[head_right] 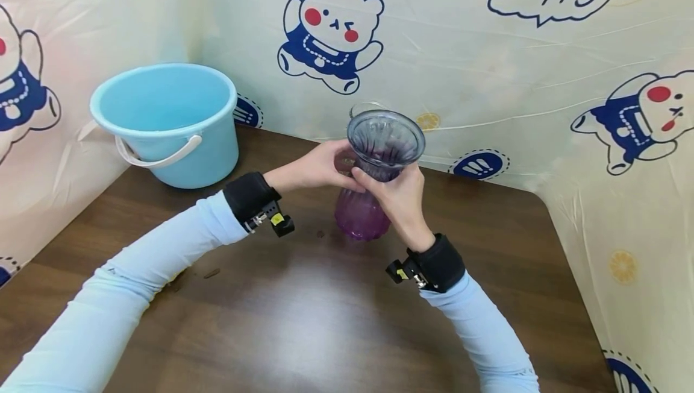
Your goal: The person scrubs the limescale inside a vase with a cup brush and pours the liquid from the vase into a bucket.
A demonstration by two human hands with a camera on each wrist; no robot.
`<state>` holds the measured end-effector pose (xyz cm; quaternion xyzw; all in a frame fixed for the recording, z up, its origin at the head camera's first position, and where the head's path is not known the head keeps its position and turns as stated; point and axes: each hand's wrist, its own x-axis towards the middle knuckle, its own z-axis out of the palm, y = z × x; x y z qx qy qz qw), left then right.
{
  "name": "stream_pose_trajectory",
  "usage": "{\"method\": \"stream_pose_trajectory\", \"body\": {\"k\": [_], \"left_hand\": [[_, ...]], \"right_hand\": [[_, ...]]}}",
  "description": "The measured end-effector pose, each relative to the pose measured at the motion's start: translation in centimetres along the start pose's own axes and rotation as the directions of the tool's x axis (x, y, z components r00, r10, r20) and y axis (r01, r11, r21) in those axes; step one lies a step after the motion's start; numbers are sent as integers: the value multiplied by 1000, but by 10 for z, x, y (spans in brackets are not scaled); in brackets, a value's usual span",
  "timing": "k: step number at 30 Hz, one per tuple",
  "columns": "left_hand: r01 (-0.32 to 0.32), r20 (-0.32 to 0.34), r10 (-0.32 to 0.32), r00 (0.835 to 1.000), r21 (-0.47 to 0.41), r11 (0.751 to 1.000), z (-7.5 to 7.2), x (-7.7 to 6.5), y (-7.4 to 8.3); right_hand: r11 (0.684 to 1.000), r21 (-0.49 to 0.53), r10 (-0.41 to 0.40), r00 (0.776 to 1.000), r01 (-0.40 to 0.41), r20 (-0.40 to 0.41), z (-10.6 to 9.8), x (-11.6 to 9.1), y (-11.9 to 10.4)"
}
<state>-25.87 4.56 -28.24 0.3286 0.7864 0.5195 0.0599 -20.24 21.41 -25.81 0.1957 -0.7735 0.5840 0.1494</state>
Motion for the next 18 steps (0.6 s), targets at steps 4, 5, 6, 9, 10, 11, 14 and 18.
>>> {"method": "stream_pose_trajectory", "body": {"k": [4,5,6,9,10,11,14,18], "left_hand": [[-22,28,22,999,1,1000,18,13,2],[-27,39,27,999,0,1000,23,16,2],[-30,49,30,998,2,1000,29,20,3],[-42,78,43,996,-17,999,43,32,5],[-45,86,47,995,-28,999,48,36,5],[-46,95,49,994,-36,998,53,40,6],[-55,124,62,990,-58,997,67,52,9],[-65,168,71,983,-43,997,87,66,13]], "right_hand": [[1000,-31,0,1000,-1,-32,-18,-8,6],[999,-46,-1,999,-1,-41,-23,-10,7],[998,-58,-4,999,1,-51,-28,-12,8],[997,-80,-1,997,-6,-78,-43,-17,11],[996,-83,0,996,-7,-87,-48,-19,12],[996,-85,1,995,-9,-97,-52,-20,13],[997,-78,5,992,-15,-126,-65,-26,16],[994,-104,20,983,-40,-184,-85,-35,26]]}}
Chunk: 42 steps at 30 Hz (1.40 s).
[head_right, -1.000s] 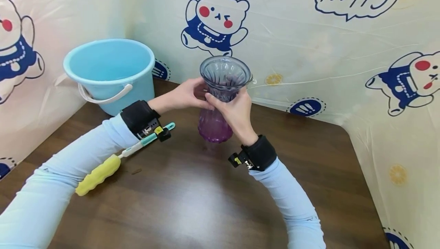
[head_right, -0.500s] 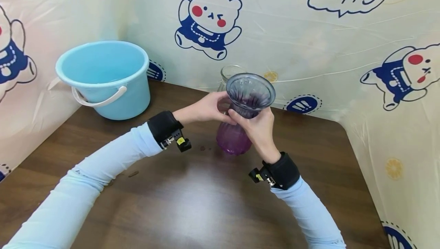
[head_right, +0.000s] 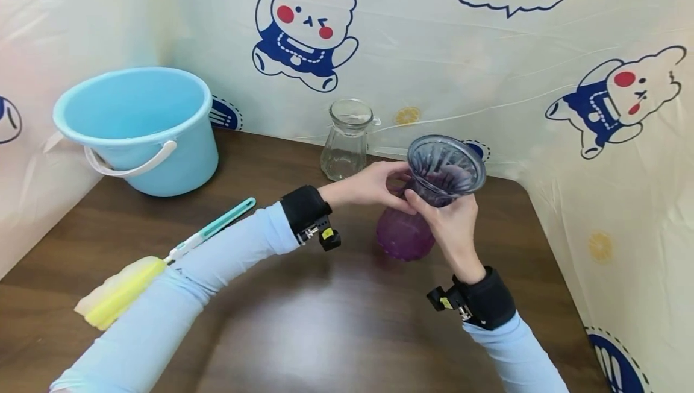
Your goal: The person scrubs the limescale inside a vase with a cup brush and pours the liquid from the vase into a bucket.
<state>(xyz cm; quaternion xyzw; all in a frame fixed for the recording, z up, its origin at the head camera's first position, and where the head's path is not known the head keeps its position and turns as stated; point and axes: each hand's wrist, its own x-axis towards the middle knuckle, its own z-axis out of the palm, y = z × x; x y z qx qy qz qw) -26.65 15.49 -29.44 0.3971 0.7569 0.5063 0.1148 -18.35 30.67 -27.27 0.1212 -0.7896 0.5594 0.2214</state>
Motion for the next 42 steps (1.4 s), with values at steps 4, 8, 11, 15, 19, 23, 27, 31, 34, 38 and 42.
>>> {"method": "stream_pose_trajectory", "body": {"k": [4,8,11,15,19,23,27,31,34,38,42], "left_hand": [[-5,30,5,1000,3,1000,16,15,0],[-9,74,10,997,-9,1000,31,32,1],[-17,116,21,993,-33,999,41,46,2],[-38,162,46,986,-55,998,54,64,6],[-47,172,55,984,-49,998,67,80,11],[-50,165,51,985,-12,999,80,94,14],[-51,153,45,987,38,998,93,107,20],[-14,134,6,991,64,998,105,115,26],[6,110,-16,994,88,996,115,118,28],[21,66,-28,997,100,995,128,120,28],[41,11,-42,999,125,991,141,122,29]], "right_hand": [[997,-53,45,998,-47,-50,-16,-5,7],[996,-71,55,993,-62,-106,-30,-7,10],[998,-23,55,987,-59,-151,-41,-7,16],[998,-2,64,974,-66,-219,-56,-7,21],[998,31,61,958,-54,-280,-71,-5,27],[974,225,66,941,11,-331,-86,-1,40],[938,345,115,914,29,-388,-101,1,52],[942,335,153,890,0,-429,-112,2,60],[953,303,156,877,-12,-454,-118,1,62],[966,257,153,851,-21,-502,-123,-1,61],[977,213,137,834,-23,-535,-125,-2,61]]}}
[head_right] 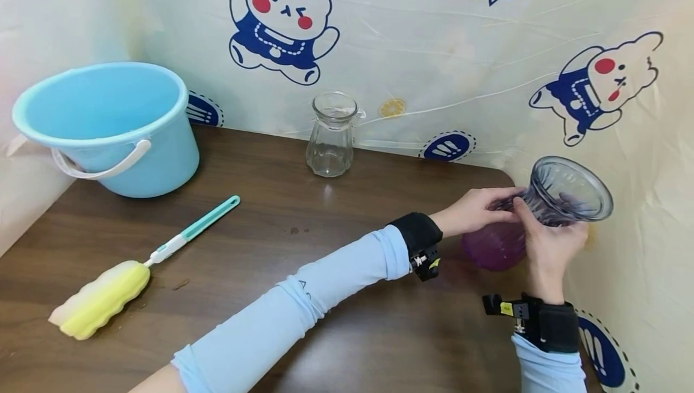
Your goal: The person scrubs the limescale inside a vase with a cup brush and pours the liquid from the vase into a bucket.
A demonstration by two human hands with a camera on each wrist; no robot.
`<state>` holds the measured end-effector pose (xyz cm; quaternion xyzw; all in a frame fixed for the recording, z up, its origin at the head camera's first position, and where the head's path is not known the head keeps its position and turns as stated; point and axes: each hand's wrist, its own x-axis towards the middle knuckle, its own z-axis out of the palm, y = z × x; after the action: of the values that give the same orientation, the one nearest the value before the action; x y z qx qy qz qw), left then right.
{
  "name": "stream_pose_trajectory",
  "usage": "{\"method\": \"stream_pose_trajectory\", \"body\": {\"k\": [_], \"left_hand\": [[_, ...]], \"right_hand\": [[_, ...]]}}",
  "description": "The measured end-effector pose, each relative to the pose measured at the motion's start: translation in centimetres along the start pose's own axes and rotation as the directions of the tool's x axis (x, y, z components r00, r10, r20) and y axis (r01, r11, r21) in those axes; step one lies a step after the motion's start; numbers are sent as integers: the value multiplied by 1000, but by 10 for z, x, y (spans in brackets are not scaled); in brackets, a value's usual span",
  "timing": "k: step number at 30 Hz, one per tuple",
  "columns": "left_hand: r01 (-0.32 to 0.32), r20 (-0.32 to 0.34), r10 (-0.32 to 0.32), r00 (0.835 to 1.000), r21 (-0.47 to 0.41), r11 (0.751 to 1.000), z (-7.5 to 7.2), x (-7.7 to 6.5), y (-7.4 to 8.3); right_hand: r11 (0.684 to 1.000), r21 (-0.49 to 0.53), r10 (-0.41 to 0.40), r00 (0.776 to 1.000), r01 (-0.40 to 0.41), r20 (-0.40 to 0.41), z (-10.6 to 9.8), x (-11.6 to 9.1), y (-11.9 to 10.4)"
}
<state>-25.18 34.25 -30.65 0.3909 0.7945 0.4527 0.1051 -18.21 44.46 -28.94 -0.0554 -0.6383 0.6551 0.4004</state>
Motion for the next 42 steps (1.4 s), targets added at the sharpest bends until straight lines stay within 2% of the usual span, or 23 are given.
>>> {"method": "stream_pose_trajectory", "body": {"k": [5,8,12,15,18,21,29,37,42], "left_hand": [[45,-89,-39,995,65,997,16,0,8],[105,-149,-88,985,116,988,28,-3,13],[171,-205,-131,970,191,967,38,-3,19],[160,-162,-128,978,206,965,43,-1,19],[114,-85,-99,992,197,974,48,2,15],[68,-37,-63,997,170,983,51,2,10],[69,16,-70,997,78,995,58,0,-1],[35,58,-42,997,126,991,58,-2,-3],[6,86,-13,996,87,996,55,-4,-5]], "right_hand": [[1000,-14,-8,999,8,-41,-6,1,2],[993,-119,-17,998,8,-68,-12,1,6],[962,-273,-24,994,-6,-105,-19,1,14],[956,-293,-20,991,-20,-131,-22,2,20],[957,-287,-6,989,-37,-149,-25,2,21],[953,-297,11,987,-59,-161,-25,1,23],[932,-350,42,985,-99,-166,-25,-6,29],[940,-317,70,982,-123,-174,-34,-1,40],[910,-388,96,985,-145,-142,-39,1,41]]}}
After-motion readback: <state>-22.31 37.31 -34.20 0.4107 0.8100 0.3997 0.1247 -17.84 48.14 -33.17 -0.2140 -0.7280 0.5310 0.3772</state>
